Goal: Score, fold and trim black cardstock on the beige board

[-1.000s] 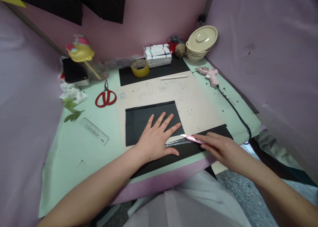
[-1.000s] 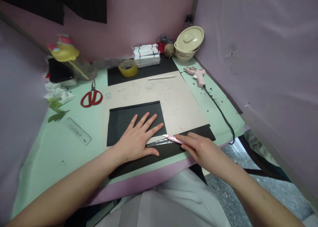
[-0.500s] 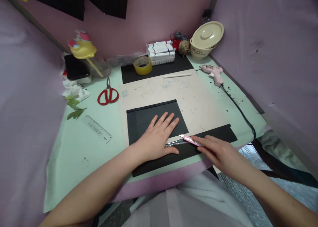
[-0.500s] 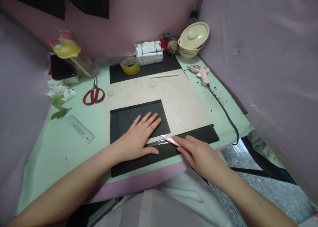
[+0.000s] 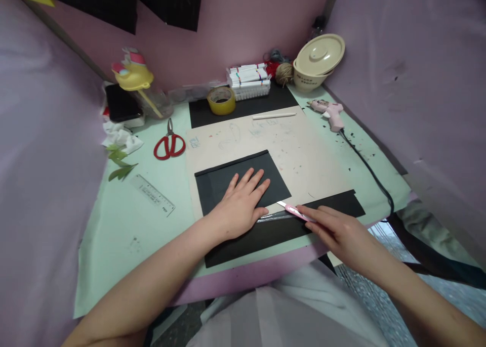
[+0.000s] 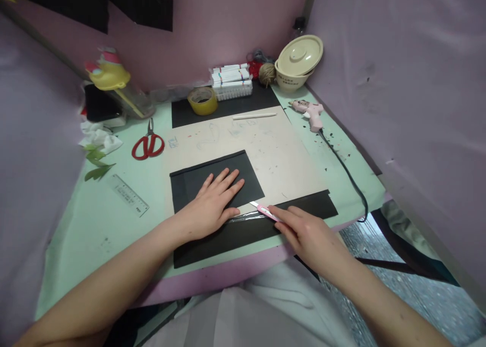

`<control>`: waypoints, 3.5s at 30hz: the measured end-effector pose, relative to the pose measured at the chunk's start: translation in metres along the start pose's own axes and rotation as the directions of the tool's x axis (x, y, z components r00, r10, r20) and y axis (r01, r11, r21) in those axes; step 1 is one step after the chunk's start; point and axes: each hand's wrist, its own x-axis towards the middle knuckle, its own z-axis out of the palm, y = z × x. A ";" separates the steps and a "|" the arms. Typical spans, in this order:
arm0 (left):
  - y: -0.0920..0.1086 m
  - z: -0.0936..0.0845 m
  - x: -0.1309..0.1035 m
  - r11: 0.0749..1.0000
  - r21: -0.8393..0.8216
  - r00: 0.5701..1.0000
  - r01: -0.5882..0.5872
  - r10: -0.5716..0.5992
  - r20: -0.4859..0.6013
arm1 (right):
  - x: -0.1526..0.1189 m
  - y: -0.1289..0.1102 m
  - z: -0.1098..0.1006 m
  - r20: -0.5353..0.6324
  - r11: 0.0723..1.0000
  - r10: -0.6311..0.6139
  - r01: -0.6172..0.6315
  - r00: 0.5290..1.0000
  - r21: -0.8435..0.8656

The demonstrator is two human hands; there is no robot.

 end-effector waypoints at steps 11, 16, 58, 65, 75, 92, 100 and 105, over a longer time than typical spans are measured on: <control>0.004 0.000 0.000 1.000 -0.010 0.999 0.026 -0.025 0.024 | -0.002 -0.007 0.000 -0.024 0.999 -0.033 0.032 0.999 -0.025; 0.004 0.001 -0.001 1.000 -0.008 1.000 0.021 -0.020 0.017 | -0.007 -0.013 0.001 -0.055 0.999 -0.027 0.026 0.998 -0.020; 0.003 -0.003 0.003 0.980 -0.136 0.988 0.143 -0.149 -0.035 | -0.022 -0.013 0.010 -0.098 0.994 0.050 -0.039 0.994 0.103; -0.023 -0.009 0.009 0.985 -0.025 0.971 0.171 -0.173 -0.167 | -0.020 -0.027 0.016 0.033 0.955 0.167 -0.170 0.985 0.243; -0.044 -0.012 0.013 0.887 0.144 0.852 0.439 -0.360 -0.381 | -0.012 -0.045 0.033 0.019 0.935 -0.005 -0.002 1.000 0.356; -0.040 -0.016 0.009 0.846 0.174 0.829 0.505 -0.418 -0.371 | -0.015 -0.044 0.043 -0.024 0.949 0.012 -0.004 1.000 0.316; -0.042 -0.010 0.010 0.843 0.214 0.828 0.494 -0.381 -0.411 | -0.013 -0.045 0.044 -0.037 0.952 0.045 -0.032 0.998 0.304; -0.034 -0.009 0.008 0.844 0.257 0.826 0.472 -0.320 -0.465 | -0.013 -0.049 0.044 -0.036 0.959 0.067 -0.055 0.997 0.279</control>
